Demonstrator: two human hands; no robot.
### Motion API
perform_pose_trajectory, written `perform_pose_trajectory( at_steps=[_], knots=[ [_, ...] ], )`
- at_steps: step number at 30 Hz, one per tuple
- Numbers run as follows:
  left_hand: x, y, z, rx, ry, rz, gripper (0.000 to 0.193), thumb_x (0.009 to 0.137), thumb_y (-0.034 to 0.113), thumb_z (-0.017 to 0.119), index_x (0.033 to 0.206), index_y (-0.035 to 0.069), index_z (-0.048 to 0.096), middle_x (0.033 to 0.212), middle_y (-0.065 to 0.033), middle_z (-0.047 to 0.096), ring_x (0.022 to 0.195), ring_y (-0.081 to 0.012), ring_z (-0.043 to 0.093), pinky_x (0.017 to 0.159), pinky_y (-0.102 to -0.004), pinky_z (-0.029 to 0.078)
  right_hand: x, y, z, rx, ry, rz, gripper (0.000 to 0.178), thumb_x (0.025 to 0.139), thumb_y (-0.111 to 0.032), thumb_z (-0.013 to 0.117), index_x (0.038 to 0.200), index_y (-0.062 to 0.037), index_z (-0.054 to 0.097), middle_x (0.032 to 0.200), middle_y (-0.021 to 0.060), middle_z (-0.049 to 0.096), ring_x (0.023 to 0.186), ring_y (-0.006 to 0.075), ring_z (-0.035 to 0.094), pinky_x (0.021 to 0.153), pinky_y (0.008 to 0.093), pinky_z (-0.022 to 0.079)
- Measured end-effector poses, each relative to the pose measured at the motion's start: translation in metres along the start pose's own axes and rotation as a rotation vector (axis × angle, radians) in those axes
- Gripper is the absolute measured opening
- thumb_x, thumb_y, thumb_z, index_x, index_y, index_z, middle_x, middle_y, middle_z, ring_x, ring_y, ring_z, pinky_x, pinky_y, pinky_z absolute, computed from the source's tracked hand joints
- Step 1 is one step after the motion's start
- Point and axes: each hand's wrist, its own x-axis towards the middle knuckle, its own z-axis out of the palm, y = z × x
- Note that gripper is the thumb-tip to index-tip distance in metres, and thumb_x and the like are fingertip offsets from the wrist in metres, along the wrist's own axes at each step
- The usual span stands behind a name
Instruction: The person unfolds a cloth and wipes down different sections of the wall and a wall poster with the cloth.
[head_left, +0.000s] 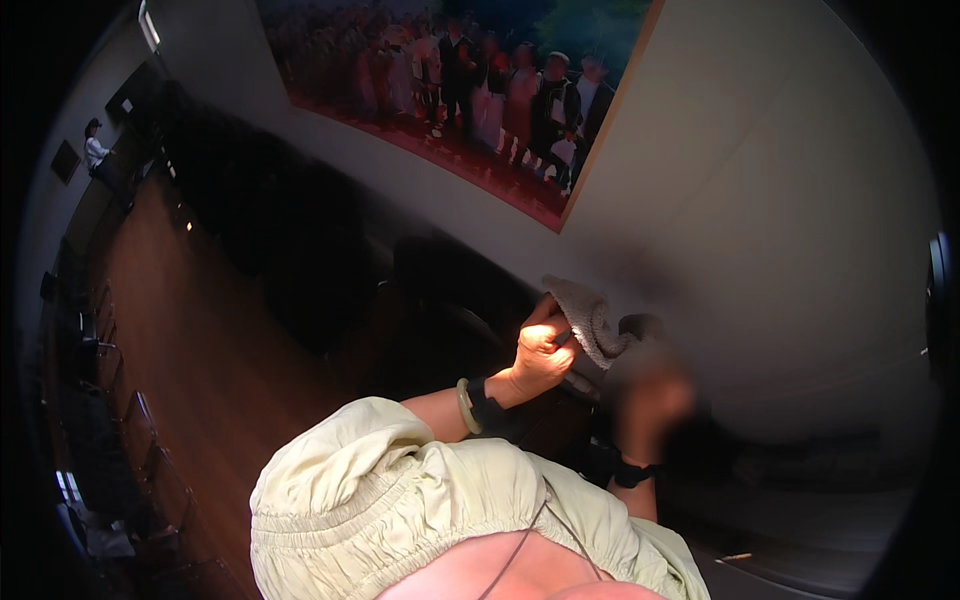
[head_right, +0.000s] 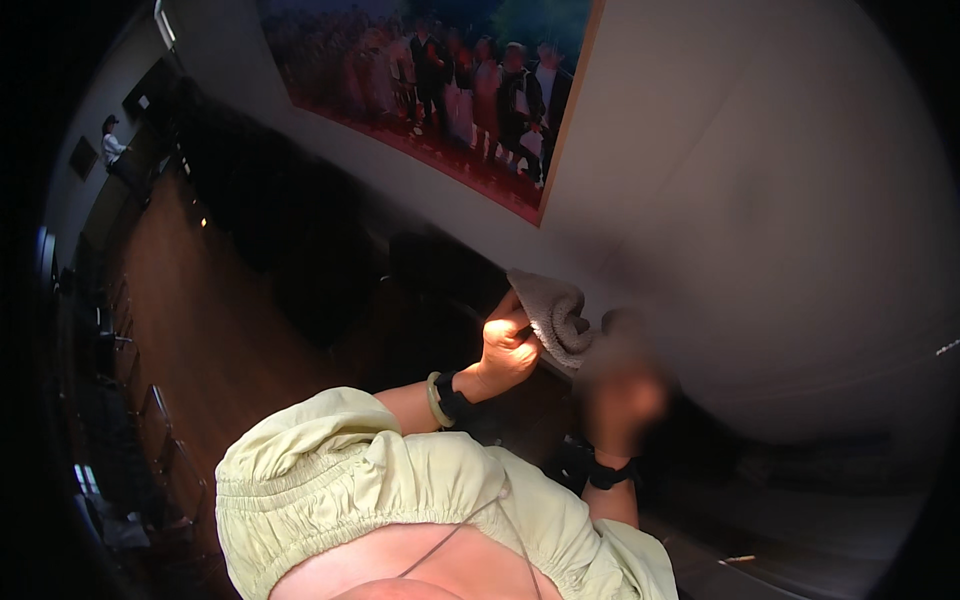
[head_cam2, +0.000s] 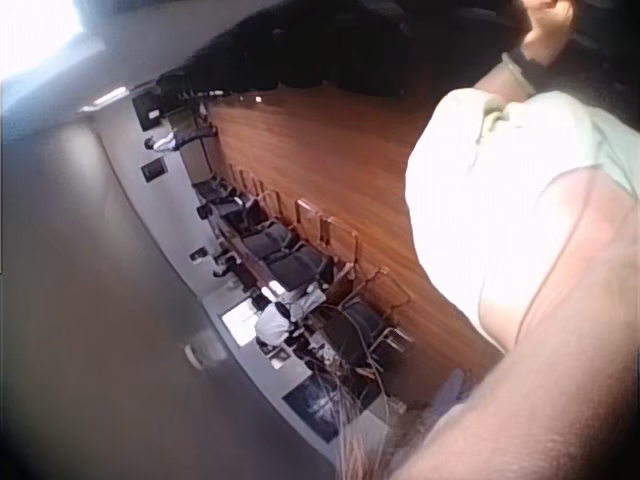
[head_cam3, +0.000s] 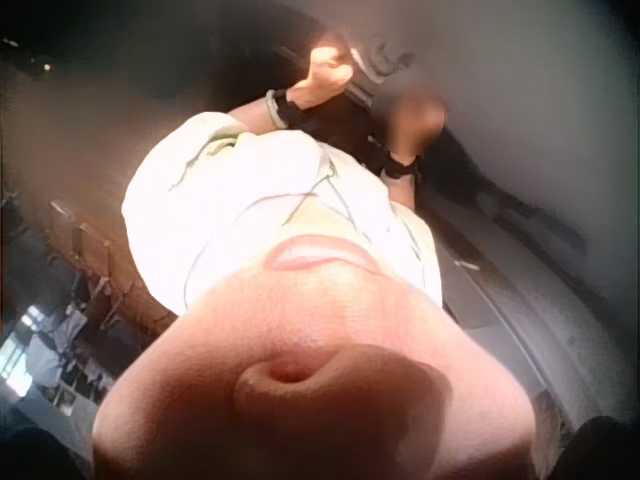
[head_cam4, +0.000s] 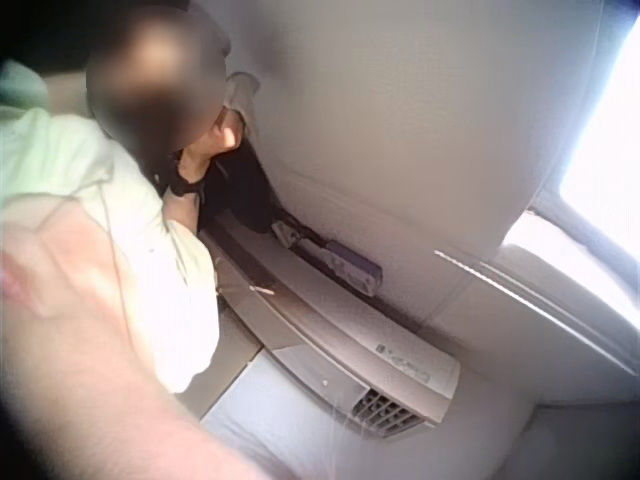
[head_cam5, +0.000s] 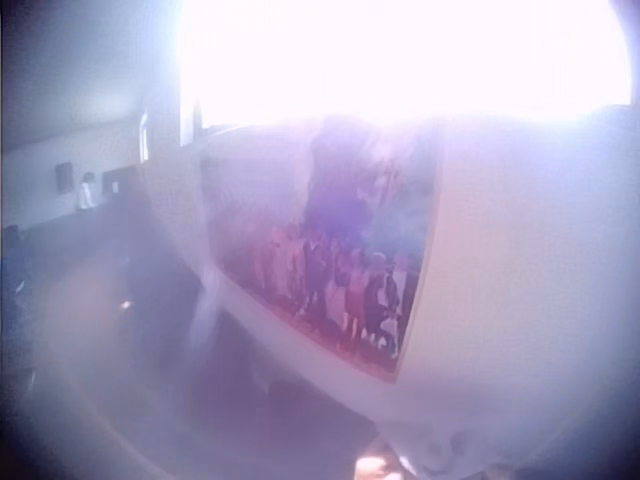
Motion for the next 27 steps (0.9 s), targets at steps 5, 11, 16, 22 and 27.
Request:
perform_pose_trajectory(
  at_steps=[5, 11, 16, 22, 27],
  knots=[
    [0.012, -0.015, 0.026, 0.128, 0.047, 0.003, 0.025, 0.073, -0.013, 0.065, 0.096, -0.004, 0.067, 0.111, -0.0143, 0.057, 0.101, -0.0235, 0.059, 0.084, -0.0286, 0.048, -0.012, 0.067, 0.011, 0.191, -0.191, 0.234, 0.016, 0.093, -0.012, 0.054, 0.105, -0.0025, 0.057, 0.096, 0.0093, 0.061, 0.083, 0.0212, 0.057, 0.076, 0.0335, 0.046],
    [0.046, 0.004, 0.015, 0.270, 0.109, 0.222, 0.020, 0.074, -0.011, 0.064, 0.093, -0.005, 0.066, 0.106, -0.0167, 0.059, 0.097, -0.0270, 0.059, 0.084, -0.0315, 0.047, 0.004, 0.068, 0.043, 0.274, -0.192, 0.195, 0.025, 0.093, -0.012, 0.054, 0.116, -0.0017, 0.054, 0.107, 0.0108, 0.060, 0.094, 0.0225, 0.057, 0.088, 0.0363, 0.045],
    [0.097, -0.002, -0.017, 0.424, 0.186, 0.507, 0.026, 0.069, -0.007, 0.069, 0.094, -0.003, 0.068, 0.106, -0.0153, 0.058, 0.093, -0.0262, 0.060, 0.083, -0.0310, 0.046, 0.108, -0.047, 0.057, -0.134, -0.003, -0.273, 0.022, 0.090, -0.014, 0.057, 0.105, 0.0020, 0.053, 0.095, 0.0160, 0.056, 0.085, 0.0268, 0.056, 0.076, 0.0373, 0.047],
    [0.177, -0.027, -0.064, 0.414, 0.342, 0.559, 0.023, 0.072, -0.005, 0.067, 0.095, -0.003, 0.065, 0.112, -0.0186, 0.053, 0.099, -0.0319, 0.056, 0.085, -0.0349, 0.046, 0.183, -0.094, 0.135, -0.132, 0.112, -0.254, 0.021, 0.084, -0.016, 0.066, 0.096, 0.0004, 0.060, 0.097, 0.0174, 0.053, 0.090, 0.0340, 0.053, 0.080, 0.0440, 0.044],
    [0.235, -0.083, -0.102, 0.533, 0.419, 0.470, 0.039, 0.086, 0.007, 0.063, 0.123, -0.004, 0.052, 0.132, -0.0229, 0.044, 0.116, -0.0344, 0.049, 0.094, -0.0400, 0.042, 0.239, -0.131, 0.197, -0.356, 0.067, -0.584, 0.033, 0.080, -0.025, 0.069, 0.110, -0.0108, 0.065, 0.136, 0.0154, 0.036, 0.117, 0.0340, 0.039, 0.100, 0.0496, 0.026]
  ],
)
